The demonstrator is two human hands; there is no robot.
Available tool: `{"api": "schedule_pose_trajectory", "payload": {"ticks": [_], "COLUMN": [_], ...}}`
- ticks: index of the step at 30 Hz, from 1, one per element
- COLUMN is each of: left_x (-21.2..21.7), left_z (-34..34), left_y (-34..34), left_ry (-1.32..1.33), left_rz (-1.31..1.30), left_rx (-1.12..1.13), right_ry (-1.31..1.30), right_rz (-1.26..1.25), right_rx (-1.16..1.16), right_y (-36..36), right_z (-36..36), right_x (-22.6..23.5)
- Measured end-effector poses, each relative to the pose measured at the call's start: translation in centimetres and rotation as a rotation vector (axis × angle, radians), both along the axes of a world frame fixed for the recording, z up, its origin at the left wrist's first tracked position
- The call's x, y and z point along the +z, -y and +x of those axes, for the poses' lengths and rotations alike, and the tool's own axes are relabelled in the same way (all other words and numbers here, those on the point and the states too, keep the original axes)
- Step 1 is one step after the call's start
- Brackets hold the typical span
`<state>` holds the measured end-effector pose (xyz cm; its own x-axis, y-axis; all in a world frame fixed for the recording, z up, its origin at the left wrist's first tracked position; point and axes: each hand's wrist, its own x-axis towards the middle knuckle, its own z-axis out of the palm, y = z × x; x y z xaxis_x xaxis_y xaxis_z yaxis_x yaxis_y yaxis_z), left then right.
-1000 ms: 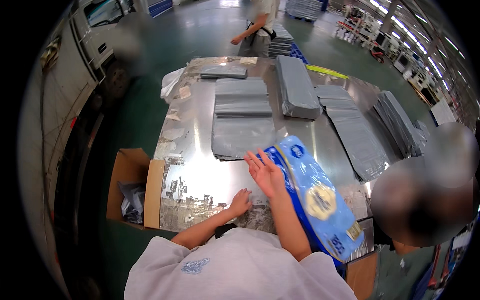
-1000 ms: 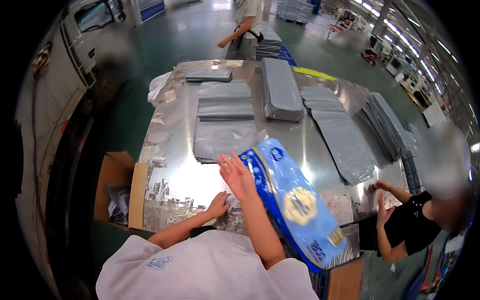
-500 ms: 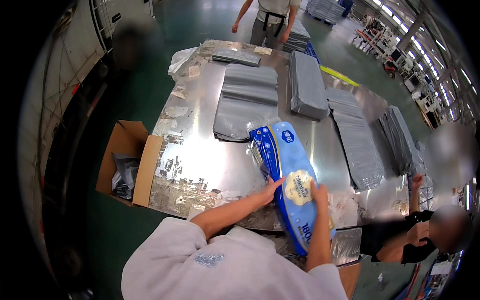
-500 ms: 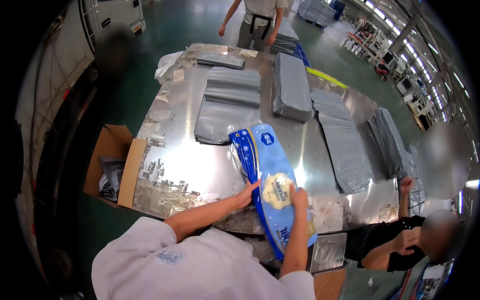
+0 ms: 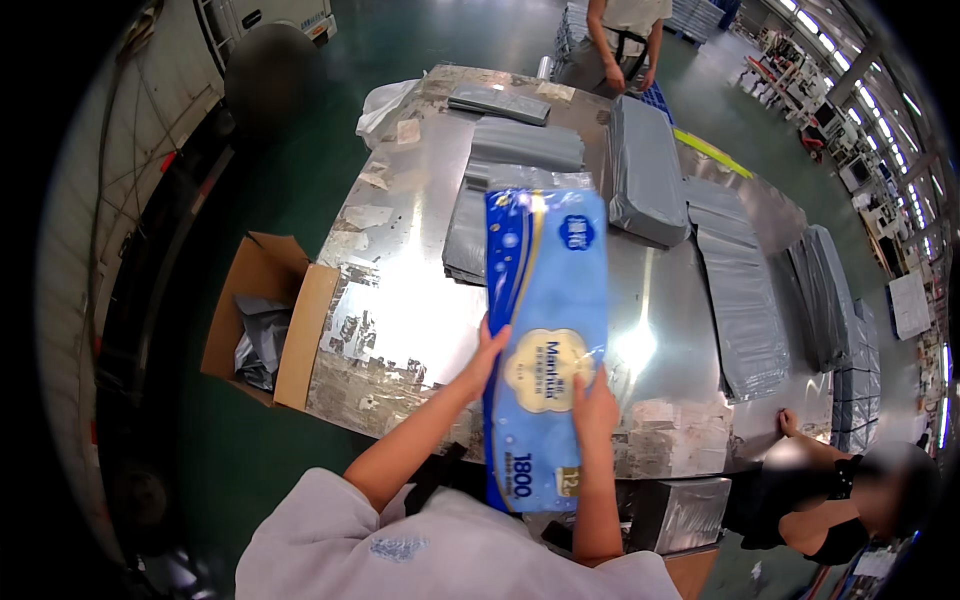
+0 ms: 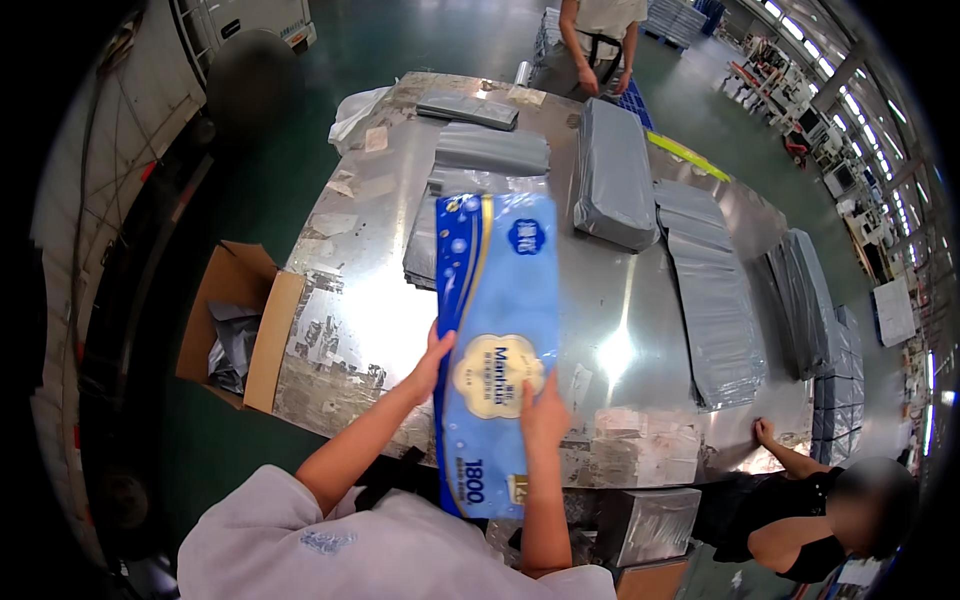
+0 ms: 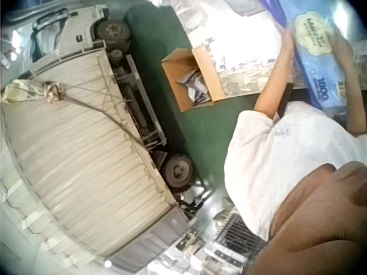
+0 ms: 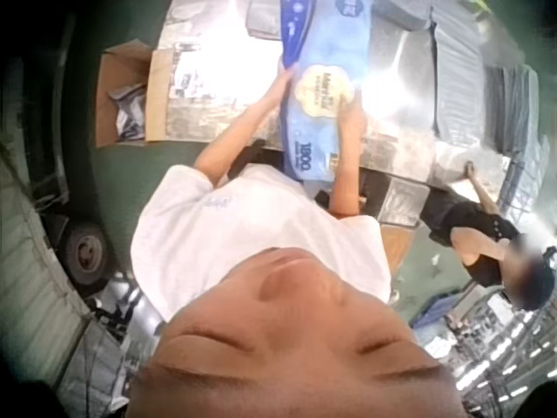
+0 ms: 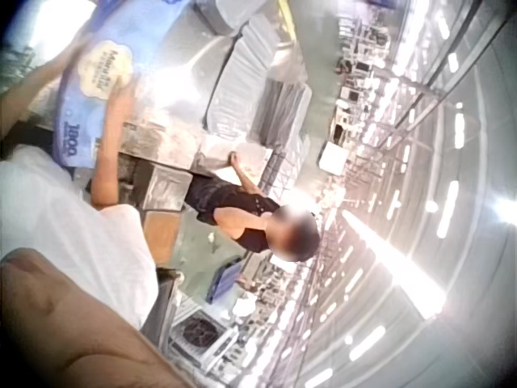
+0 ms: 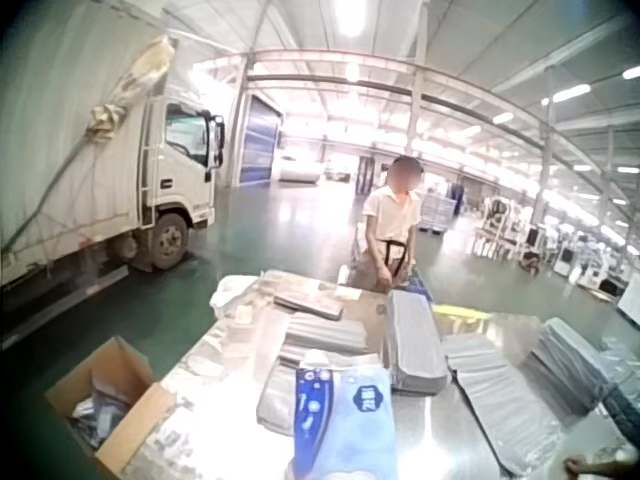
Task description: The person wraps rectangular packages in grey plastic bags on a metal table. They place each package into a bag, fold the plastic around it, and stack the wrapped items. Coworkers perform similar wrapping nearby.
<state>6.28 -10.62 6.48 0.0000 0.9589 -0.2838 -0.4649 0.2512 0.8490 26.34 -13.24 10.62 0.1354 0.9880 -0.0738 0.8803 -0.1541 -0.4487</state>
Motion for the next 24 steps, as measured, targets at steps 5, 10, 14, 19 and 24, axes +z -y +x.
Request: {"api": "schedule_pose_trajectory", "payload": {"ticks": [5,10,14,19,24], "left_x": [-2.6,-10.7,-10.3,-12.3,-14.9], "left_z": [-7.8,-14.0,-14.7,-16.2,-15.8], "left_y": [0.6,-1.5,-12.0,-21.3,-24.3], "left_ry": [-0.15,-0.464,-1.151,-1.423,-1.758], "left_rz": [-0.325,-0.315,0.243,0.516,0.581], "left_rx": [-0.171,-0.142,0.059,-0.158,-0.279], "right_ry": [-0.088,-0.086,-0.026,0.343,0.331], "right_rz": [-0.216,-0.425,0.577,0.304,0.112], "right_rx": [0.292,0.316,0.465,0.763,0.678], "right_y": [0.6,-7.5,-22.9,-32.1,-34.4], "right_z": [-3.4,1.1,-2.5,-4.6,-3.0], "right_x": [-7.8,-8.4,-10.0,-16.2,-19.9]}}
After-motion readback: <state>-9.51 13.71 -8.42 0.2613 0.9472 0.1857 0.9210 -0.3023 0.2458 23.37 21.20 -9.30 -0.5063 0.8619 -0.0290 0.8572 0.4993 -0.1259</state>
